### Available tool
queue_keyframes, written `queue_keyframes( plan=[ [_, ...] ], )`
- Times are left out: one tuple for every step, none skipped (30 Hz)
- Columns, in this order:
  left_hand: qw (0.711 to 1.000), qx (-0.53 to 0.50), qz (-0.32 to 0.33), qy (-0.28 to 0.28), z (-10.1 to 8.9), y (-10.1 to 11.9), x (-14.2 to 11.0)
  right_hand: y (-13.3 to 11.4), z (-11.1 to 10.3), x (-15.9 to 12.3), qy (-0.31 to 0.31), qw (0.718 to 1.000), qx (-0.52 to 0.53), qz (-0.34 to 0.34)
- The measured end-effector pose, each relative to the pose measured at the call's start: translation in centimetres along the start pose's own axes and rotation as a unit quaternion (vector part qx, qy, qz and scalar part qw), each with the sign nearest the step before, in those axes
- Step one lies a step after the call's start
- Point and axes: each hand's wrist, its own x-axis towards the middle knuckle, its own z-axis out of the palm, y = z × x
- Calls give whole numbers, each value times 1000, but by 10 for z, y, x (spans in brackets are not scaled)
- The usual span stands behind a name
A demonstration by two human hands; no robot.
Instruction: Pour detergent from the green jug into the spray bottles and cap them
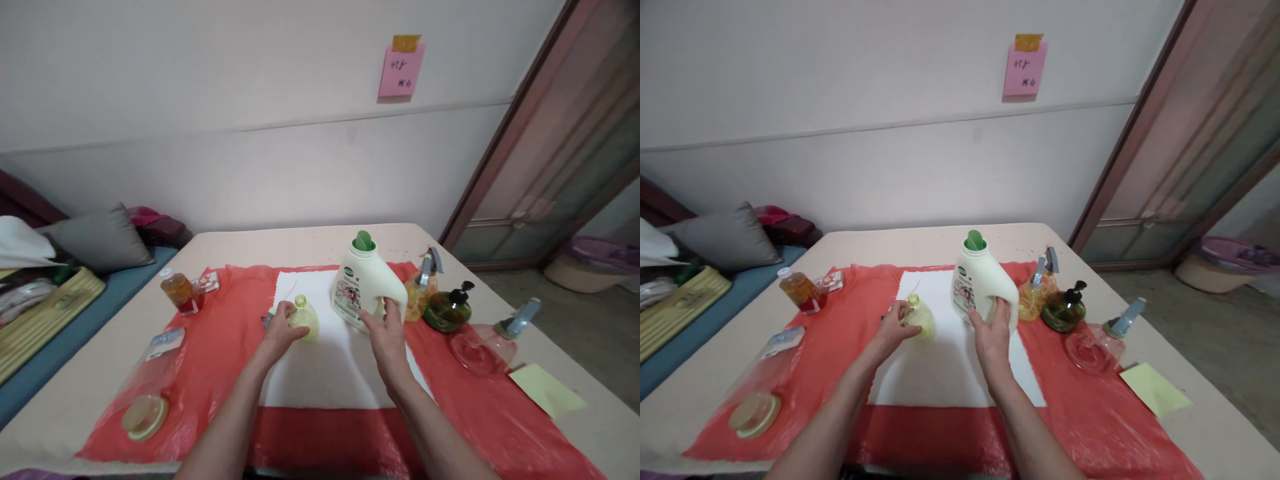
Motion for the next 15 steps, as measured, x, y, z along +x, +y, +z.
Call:
queue_keyframes(
  plan=[
    [1000,16,0,-7,1,-1,0,-1,1,3,-4,1000,-4,-1],
    [999,32,1,-13,1,-1,-1,-2,2,7,-8,1000,-4,7],
    [999,46,3,-19,1,0,-2,-3,3,10,-11,1000,-1,18],
    [998,57,6,-23,0,1,-3,-3,4,15,-15,1000,1,25],
    [997,66,10,-25,-2,3,-3,-2,6,19,-19,999,3,28],
    [997,73,14,-23,-5,5,-4,-1,7,22,-23,999,6,29],
    [997,79,17,-18,-8,8,-5,0,9,26,-26,999,8,30],
    [996,83,20,-9,-12,11,-6,2,10,28,-30,999,11,30],
    [996,88,22,3,-15,15,-7,3,11,30,-34,999,12,28],
    [996,87,27,21,-18,20,-9,4,12,31,-37,999,13,25],
    [995,76,38,47,-21,24,-11,3,13,32,-41,999,11,22],
    [994,54,55,81,-22,29,-14,2,12,32,-43,999,6,19],
    [989,23,77,121,-22,34,-18,-1,11,31,-43,999,-3,16],
    [981,-10,103,163,-21,39,-23,-4,9,29,-41,999,-13,14],
    [970,-37,129,202,-18,44,-29,-9,6,27,-35,999,-29,11]
  ],
)
